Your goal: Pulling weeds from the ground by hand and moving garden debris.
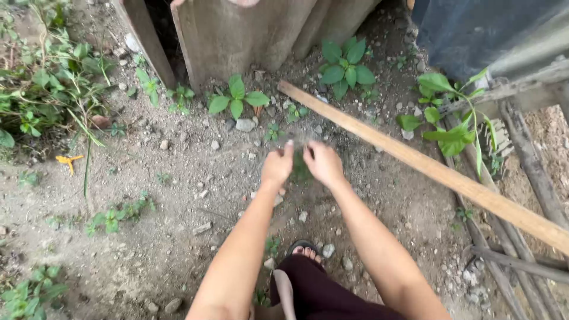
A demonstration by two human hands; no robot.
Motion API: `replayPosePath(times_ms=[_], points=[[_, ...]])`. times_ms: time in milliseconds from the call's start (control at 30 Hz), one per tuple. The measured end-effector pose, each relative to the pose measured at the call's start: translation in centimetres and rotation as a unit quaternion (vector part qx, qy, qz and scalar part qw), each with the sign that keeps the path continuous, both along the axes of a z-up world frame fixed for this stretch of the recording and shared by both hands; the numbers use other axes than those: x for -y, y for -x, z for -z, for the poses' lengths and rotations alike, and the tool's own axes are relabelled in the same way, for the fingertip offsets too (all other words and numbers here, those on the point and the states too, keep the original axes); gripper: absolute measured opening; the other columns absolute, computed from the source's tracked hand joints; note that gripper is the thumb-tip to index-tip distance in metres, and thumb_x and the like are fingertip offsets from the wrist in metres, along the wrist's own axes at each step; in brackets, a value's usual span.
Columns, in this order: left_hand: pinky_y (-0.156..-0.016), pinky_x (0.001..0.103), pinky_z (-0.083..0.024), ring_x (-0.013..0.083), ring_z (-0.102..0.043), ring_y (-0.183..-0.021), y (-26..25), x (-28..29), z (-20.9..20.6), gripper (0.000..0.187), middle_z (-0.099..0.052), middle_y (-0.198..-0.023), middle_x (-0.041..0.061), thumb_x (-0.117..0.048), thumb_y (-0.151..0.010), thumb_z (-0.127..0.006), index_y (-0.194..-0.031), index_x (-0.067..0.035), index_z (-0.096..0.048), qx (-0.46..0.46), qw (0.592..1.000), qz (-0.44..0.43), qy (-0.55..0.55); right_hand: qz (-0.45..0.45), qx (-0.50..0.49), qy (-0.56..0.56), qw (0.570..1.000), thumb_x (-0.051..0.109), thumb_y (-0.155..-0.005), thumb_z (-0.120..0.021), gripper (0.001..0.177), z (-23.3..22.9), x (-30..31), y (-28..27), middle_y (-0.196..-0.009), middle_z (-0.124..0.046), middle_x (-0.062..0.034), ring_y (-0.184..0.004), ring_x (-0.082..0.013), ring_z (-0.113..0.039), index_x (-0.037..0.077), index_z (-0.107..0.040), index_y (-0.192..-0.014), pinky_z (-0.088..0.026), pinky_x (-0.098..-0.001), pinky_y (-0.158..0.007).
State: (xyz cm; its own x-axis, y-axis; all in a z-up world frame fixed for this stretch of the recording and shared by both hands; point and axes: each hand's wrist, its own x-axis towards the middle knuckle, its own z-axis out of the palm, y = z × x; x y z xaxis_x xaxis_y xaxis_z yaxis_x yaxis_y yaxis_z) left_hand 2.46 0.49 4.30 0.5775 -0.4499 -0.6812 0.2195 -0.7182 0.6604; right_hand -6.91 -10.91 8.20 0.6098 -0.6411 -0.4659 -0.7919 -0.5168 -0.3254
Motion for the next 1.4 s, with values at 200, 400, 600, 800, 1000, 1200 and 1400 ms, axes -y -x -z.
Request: replayPosePath(times_ms=[200, 400, 600, 800, 1000, 1200, 1400], points=[[-0.098, 0.048, -0.051, 0.0390, -0.068, -0.113, -3.7, -1.4, 3.1, 0.051, -0.074, -0.114, 0.020, -0.051, -0.095, -0.056, -0.119, -0.008, -0.068, 0.100, 0.994, -0.042, -0.022, 0.061, 0.131, 0.095, 0.985, 0.053, -0.109, -0.058, 0.057, 14.3, 7.6, -7.4, -0.094, -0.075, -0.0265, -0.090, -0.0418, -0.074, -0.004, -0.063, -0.113, -0.059, -0.0494, -0.079], [-0.094, 0.047, -0.053, 0.0372, -0.071, -0.107, -5.2, -1.6, 3.4, 0.042, -0.076, -0.108, 0.017, -0.043, -0.096, -0.059, -0.117, -0.008, -0.068, 0.119, 0.990, -0.070, -0.027, 0.187, 0.008, 0.114, 0.976, 0.057, -0.098, -0.058, 0.052, 9.1, 4.7, -11.5, -0.093, -0.073, -0.0186, -0.084, -0.0367, -0.075, 0.007, -0.069, -0.106, -0.059, -0.0512, -0.073], [-0.091, 0.048, -0.054, 0.0382, -0.071, -0.102, -6.1, -1.3, 3.5, 0.040, -0.076, -0.103, 0.018, -0.042, -0.096, -0.059, -0.114, -0.007, -0.068, 0.138, 0.987, -0.079, -0.012, 0.203, 0.118, 0.185, 0.954, 0.028, -0.092, -0.061, 0.025, 11.0, 4.0, -8.4, -0.085, -0.075, -0.0196, -0.083, -0.0410, -0.072, 0.014, -0.071, -0.110, -0.056, -0.0532, -0.072], [-0.089, 0.047, -0.055, 0.0370, -0.072, -0.101, -7.2, -2.6, 3.0, 0.037, -0.076, -0.103, 0.017, -0.040, -0.097, -0.059, -0.113, -0.008, -0.070, 0.163, 0.983, -0.082, -0.003, 0.049, 0.258, 0.171, 0.950, 0.012, -0.098, -0.057, 0.017, 11.7, 2.9, -3.8, -0.091, -0.072, -0.0202, -0.085, -0.0377, -0.073, 0.006, -0.065, -0.111, -0.059, -0.0473, -0.075], [-0.088, 0.047, -0.054, 0.0363, -0.071, -0.101, -7.2, -3.5, 1.8, 0.037, -0.076, -0.102, 0.016, -0.040, -0.097, -0.059, -0.112, -0.008, -0.070, 0.155, 0.984, -0.089, -0.025, -0.144, 0.115, 0.017, 0.983, 0.021, -0.092, -0.063, 0.040, 5.6, -1.6, -7.7, -0.114, -0.062, -0.0201, -0.078, -0.0407, -0.073, 0.004, -0.049, -0.125, -0.060, -0.0481, -0.063], [-0.085, 0.046, -0.054, 0.0358, -0.072, -0.094, -8.6, -3.8, 2.6, 0.034, -0.075, -0.096, 0.017, -0.036, -0.096, -0.061, -0.110, -0.006, -0.069, 0.165, 0.980, -0.115, -0.001, -0.021, 0.255, 0.027, 0.966, 0.015, -0.101, -0.055, 0.021, 15.2, 1.9, -9.0, -0.088, -0.073, -0.0200, -0.082, -0.0351, -0.075, 0.003, -0.067, -0.113, -0.058, -0.0472, -0.074], [-0.079, 0.044, -0.055, 0.0339, -0.073, -0.082, -10.6, -4.4, 4.4, 0.031, -0.074, -0.086, 0.018, -0.031, -0.096, -0.063, -0.105, -0.001, -0.068, 0.179, 0.968, -0.168, 0.048, 0.056, 0.294, -0.017, 0.954, 0.017, -0.099, -0.057, 0.024, 11.0, -0.7, -8.4, -0.081, -0.073, -0.0207, -0.073, -0.0308, -0.074, 0.002, -0.070, -0.114, -0.056, -0.0415, -0.072]])
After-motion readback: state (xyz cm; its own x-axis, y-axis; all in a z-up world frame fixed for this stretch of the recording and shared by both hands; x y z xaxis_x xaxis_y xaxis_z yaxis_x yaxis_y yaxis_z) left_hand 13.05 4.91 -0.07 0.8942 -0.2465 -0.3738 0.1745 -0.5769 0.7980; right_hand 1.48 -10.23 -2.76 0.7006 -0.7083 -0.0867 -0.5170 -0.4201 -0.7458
